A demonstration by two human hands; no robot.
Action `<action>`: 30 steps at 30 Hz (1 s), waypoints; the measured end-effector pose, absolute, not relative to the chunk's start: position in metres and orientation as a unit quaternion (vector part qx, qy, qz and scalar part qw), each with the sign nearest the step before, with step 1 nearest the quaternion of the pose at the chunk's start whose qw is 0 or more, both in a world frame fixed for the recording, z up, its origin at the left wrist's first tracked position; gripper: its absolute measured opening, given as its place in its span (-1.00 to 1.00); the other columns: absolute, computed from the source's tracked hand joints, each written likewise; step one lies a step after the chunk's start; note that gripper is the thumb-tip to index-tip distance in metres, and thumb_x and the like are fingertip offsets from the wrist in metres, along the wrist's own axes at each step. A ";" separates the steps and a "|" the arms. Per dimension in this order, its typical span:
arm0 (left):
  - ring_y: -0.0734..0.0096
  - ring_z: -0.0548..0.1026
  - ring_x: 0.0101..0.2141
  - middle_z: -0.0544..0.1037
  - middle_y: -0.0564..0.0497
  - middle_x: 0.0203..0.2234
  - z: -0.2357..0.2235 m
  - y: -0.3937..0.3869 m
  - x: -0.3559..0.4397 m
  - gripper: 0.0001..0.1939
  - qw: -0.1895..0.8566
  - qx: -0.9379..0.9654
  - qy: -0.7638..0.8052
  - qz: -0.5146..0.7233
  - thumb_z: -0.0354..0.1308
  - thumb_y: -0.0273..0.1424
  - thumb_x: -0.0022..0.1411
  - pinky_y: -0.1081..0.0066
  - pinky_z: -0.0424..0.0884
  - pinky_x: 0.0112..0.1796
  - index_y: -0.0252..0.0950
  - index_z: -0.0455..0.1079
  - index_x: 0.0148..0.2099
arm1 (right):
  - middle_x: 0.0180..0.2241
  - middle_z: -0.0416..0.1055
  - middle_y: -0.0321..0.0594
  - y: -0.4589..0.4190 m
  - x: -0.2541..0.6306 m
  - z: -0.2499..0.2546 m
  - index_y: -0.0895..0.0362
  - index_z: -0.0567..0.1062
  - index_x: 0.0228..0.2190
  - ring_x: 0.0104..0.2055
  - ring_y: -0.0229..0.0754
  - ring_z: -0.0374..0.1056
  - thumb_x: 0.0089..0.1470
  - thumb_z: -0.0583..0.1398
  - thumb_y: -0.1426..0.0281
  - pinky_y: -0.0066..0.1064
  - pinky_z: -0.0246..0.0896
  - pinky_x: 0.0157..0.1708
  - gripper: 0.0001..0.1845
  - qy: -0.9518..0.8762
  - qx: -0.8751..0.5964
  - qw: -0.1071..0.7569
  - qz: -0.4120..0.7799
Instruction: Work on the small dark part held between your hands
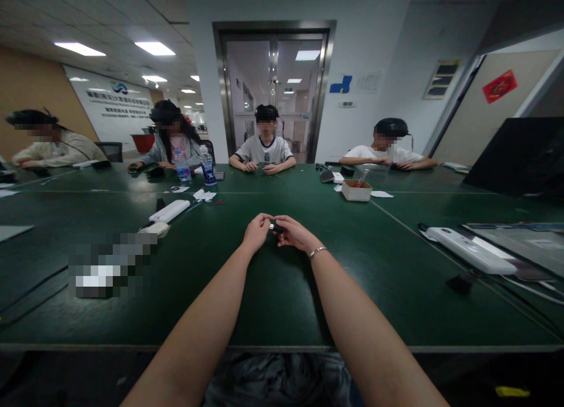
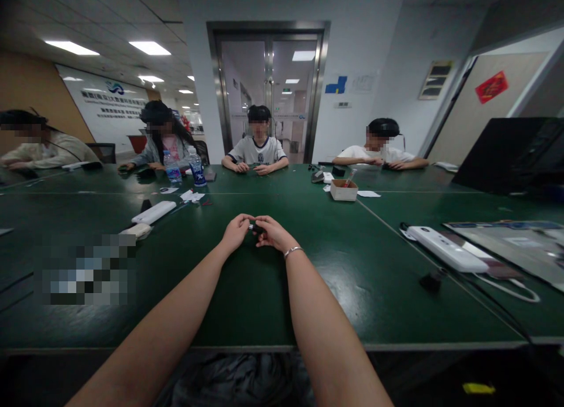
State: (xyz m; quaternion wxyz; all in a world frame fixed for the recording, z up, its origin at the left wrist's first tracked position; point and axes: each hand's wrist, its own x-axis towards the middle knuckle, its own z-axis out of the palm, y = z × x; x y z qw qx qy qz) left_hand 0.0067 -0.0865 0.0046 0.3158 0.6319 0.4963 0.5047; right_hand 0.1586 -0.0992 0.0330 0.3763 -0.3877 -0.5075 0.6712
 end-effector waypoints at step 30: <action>0.44 0.40 -0.44 0.45 0.03 -0.49 0.002 -0.088 0.008 -0.77 0.280 0.696 0.494 0.440 0.15 -0.31 0.10 0.43 0.32 -0.36 -0.30 0.43 -0.21 | -0.50 0.26 -0.43 -0.080 0.144 0.001 0.08 0.33 -0.20 -0.43 -0.31 0.27 -0.23 0.24 0.53 -0.42 0.25 -0.33 -0.54 -0.683 -0.417 0.466 0.378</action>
